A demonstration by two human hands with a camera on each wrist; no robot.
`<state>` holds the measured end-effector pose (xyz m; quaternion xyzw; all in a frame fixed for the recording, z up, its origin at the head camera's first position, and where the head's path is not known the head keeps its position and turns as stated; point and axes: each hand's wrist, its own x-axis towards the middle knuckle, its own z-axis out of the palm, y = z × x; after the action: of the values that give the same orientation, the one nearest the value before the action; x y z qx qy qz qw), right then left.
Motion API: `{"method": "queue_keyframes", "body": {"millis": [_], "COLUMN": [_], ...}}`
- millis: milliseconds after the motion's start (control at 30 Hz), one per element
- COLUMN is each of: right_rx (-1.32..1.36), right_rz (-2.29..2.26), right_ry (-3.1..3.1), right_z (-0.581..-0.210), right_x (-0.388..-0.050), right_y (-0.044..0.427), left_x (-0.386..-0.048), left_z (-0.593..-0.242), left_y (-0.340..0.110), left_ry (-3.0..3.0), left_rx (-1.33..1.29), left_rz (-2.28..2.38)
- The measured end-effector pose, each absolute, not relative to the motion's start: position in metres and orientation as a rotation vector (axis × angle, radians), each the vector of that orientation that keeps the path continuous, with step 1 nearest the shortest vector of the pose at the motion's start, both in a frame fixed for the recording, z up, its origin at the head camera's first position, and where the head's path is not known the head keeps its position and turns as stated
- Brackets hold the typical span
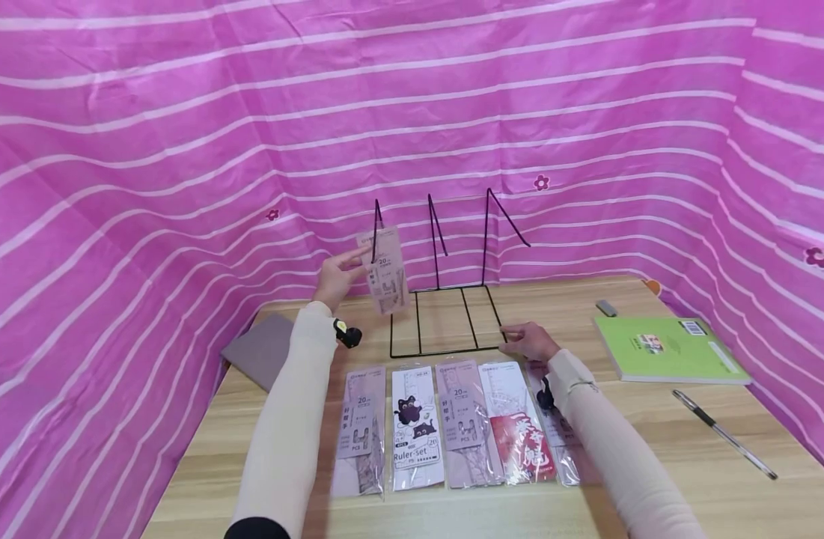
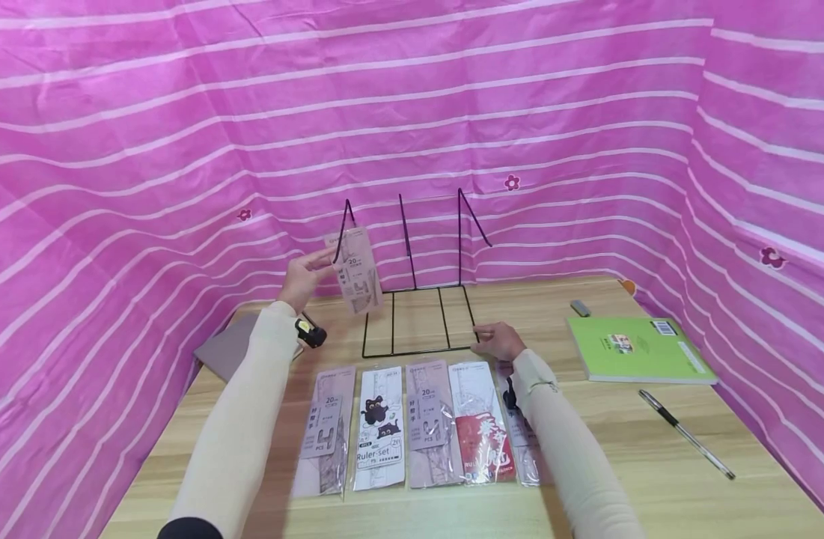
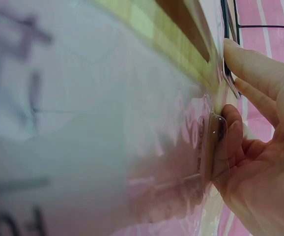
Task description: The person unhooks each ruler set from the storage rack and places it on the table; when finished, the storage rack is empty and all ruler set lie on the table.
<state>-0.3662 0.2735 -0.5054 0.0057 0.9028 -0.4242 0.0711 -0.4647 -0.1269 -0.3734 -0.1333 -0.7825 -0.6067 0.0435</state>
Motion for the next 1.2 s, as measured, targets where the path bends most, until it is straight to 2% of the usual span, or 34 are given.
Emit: {"method": "queue_keyframes", "body": {"millis": [533,1200], "right_rx": [0.015,0.013], "right_rz": [-1.263,-1.279], "right_ry": [2.707,2.683], "right_z": [-0.502,-0.503], "right_x": [-0.365,-0.366], "right_y": [0.273,0.274], "left_x": [-0.455,-0.421], "left_z": [-0.376,-0.387], "left_y": [-0.134,-0.145], "left_ry": [-2.274,-2.221], "left_rx": [-0.453,-0.570], "left_rz": [-1.917,-1.947]}}
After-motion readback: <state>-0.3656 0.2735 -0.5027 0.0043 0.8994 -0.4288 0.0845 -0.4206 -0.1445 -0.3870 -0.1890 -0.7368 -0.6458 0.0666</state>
